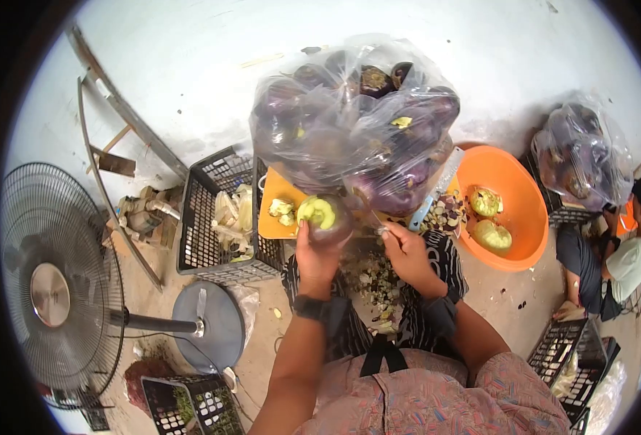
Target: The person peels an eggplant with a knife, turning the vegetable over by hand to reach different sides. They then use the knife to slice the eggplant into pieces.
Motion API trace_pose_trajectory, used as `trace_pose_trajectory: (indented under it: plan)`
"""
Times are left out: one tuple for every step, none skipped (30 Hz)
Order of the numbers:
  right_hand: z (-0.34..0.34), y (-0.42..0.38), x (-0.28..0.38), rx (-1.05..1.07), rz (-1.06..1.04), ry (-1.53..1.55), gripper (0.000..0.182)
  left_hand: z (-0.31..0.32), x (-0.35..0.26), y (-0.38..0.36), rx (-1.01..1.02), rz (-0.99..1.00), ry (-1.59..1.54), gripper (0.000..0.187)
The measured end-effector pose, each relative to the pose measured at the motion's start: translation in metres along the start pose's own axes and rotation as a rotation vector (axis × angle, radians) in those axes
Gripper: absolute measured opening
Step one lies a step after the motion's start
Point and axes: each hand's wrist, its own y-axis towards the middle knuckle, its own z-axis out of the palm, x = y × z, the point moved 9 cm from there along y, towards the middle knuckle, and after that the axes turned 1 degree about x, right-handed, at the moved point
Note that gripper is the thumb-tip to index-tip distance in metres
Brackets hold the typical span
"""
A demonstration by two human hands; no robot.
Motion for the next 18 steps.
trace_pose_trajectory:
  plan:
    - [-0.011,0.003,0.018,0.07,0.067,-0.369,0.028,0.005,-0.007,-0.003,0.027,0.024,-0.008,0.05]
    - [-0.013,0.005,0.023,0.084,0.049,-0.369,0.028,0.008,-0.013,-0.005,0.054,0.049,-0.015,0.05]
    - [-0.02,0.005,0.036,-0.001,-0.058,-0.443,0.029,0.007,-0.019,-0.007,0.052,0.07,-0.021,0.05]
    - [-0.025,0.004,0.049,-0.087,-0.167,-0.513,0.029,0.004,-0.022,-0.009,0.046,0.071,-0.037,0.05]
    - [-0.028,0.003,0.052,-0.155,-0.208,-0.458,0.03,0.001,-0.024,-0.011,0.04,0.072,-0.055,0.05]
    - [-0.025,0.003,0.052,-0.14,-0.226,-0.456,0.03,-0.002,-0.026,-0.012,0.037,0.093,-0.063,0.05]
    - [-0.013,0.003,0.046,-0.023,-0.194,-0.617,0.03,-0.005,-0.029,-0.013,0.036,0.124,-0.027,0.051]
    - [-0.002,0.003,0.038,0.089,-0.161,-0.779,0.03,-0.006,-0.032,-0.014,0.038,0.153,0.011,0.053]
    - [0.001,0.001,0.037,0.091,-0.175,-0.779,0.03,-0.005,-0.032,-0.016,0.041,0.15,0.003,0.056]
    - [0.0,-0.001,0.037,0.038,-0.199,-0.698,0.03,-0.004,-0.033,-0.018,0.043,0.161,0.0,0.056]
    - [-0.002,-0.002,0.037,-0.011,-0.224,-0.616,0.031,-0.007,-0.032,-0.021,0.004,0.159,0.034,0.056]
    - [-0.004,-0.001,0.044,-0.057,-0.247,-0.534,0.031,-0.009,-0.032,-0.023,-0.036,0.156,0.067,0.057]
    - [-0.009,-0.002,0.052,-0.102,-0.251,-0.472,0.031,-0.008,-0.033,-0.025,-0.029,0.153,0.059,0.057]
    - [-0.008,-0.004,0.058,-0.099,-0.255,-0.471,0.031,-0.007,-0.034,-0.027,-0.029,0.157,0.058,0.057]
    - [-0.009,-0.006,0.06,-0.101,-0.228,-0.373,0.03,-0.005,-0.035,-0.029,-0.033,0.158,0.049,0.056]
    - [-0.01,-0.008,0.06,-0.102,-0.2,-0.277,0.03,-0.004,-0.035,-0.03,-0.036,0.158,0.039,0.056]
    - [-0.006,-0.01,0.061,-0.102,-0.204,-0.279,0.03,-0.002,-0.035,-0.03,-0.033,0.16,0.037,0.056]
    - [0.0,-0.014,0.069,-0.099,-0.295,-0.208,0.031,-0.002,-0.036,-0.03,-0.035,0.178,0.05,0.055]
